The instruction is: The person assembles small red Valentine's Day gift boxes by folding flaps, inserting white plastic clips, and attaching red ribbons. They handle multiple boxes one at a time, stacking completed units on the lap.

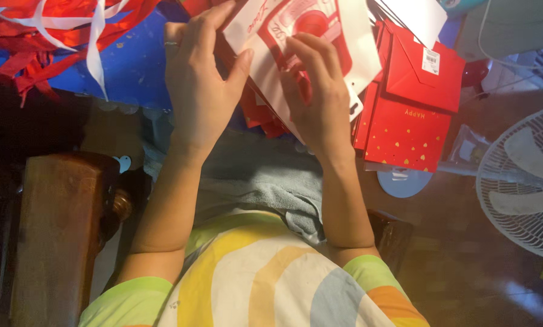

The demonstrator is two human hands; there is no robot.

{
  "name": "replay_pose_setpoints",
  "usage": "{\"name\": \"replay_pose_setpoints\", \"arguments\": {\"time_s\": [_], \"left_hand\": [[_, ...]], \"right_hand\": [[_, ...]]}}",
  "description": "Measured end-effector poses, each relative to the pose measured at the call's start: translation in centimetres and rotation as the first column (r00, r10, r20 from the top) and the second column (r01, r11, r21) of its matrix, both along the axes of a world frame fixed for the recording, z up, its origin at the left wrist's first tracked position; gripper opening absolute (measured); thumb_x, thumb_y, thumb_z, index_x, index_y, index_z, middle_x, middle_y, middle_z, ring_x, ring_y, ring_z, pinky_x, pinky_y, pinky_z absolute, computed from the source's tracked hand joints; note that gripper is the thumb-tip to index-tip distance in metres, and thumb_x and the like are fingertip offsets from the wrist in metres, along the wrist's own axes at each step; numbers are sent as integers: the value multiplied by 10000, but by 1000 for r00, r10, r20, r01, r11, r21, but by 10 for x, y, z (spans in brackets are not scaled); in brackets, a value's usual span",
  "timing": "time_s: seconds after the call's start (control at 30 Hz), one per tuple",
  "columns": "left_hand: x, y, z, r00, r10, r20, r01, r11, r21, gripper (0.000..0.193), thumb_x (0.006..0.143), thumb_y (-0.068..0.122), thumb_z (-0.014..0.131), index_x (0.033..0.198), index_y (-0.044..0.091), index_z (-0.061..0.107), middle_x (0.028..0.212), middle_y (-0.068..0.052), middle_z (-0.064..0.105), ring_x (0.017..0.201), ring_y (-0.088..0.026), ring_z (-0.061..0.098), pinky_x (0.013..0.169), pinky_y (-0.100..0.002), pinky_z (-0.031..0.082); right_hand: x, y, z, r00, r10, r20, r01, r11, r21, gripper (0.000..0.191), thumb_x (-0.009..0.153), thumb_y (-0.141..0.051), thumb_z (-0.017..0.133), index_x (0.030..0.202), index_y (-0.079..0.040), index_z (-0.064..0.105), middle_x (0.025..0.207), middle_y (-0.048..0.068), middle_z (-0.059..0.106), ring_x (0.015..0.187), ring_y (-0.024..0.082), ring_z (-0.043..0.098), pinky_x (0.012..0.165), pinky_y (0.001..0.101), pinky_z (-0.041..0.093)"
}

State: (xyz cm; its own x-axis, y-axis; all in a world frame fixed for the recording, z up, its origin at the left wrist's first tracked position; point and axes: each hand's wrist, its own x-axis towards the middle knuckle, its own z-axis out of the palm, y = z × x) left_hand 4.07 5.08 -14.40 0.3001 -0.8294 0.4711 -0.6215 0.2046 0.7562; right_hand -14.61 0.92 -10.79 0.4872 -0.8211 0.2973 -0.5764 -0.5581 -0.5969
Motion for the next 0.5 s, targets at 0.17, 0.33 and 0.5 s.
{"name": "replay_pose_setpoints", "arguments": {"time_s": [0.17, 0.33, 0.5], "left_hand": [[-18, -9, -5, 998, -58, -37, 57, 998, -16, 460, 1024, 39, 789, 1419, 89, 559, 1400, -106, 614, 1303, -297, 629, 1089, -365, 527], [-32, -14, -6, 993, -119, -6, 119, 993, 22, 469, 956, 0, 789, 1398, 73, 649, 1454, -140, 604, 1304, -327, 641, 1081, -387, 548], [-32, -18, 0, 985, -162, -64, 166, 984, 65, 457, 913, -37, 787, 1352, 35, 679, 1436, -165, 618, 1278, -322, 651, 1028, -372, 550]], "right_hand": [[-15, -7, -12, 977, -38, -210, -14, 970, -243, 541, 972, -134, 759, 1464, -77, 542, 1518, 147, 489, 1376, 371, 492, 1150, 479, 444], [-31, -11, -27, 953, 2, -303, -55, 985, -165, 562, 967, -202, 770, 1470, -95, 544, 1547, 150, 482, 1442, 351, 452, 1196, 489, 372], [-58, 1, -21, 973, 16, -230, -27, 999, -44, 619, 965, -286, 822, 1490, -165, 516, 1579, 78, 474, 1474, 292, 426, 1251, 499, 319]]}}
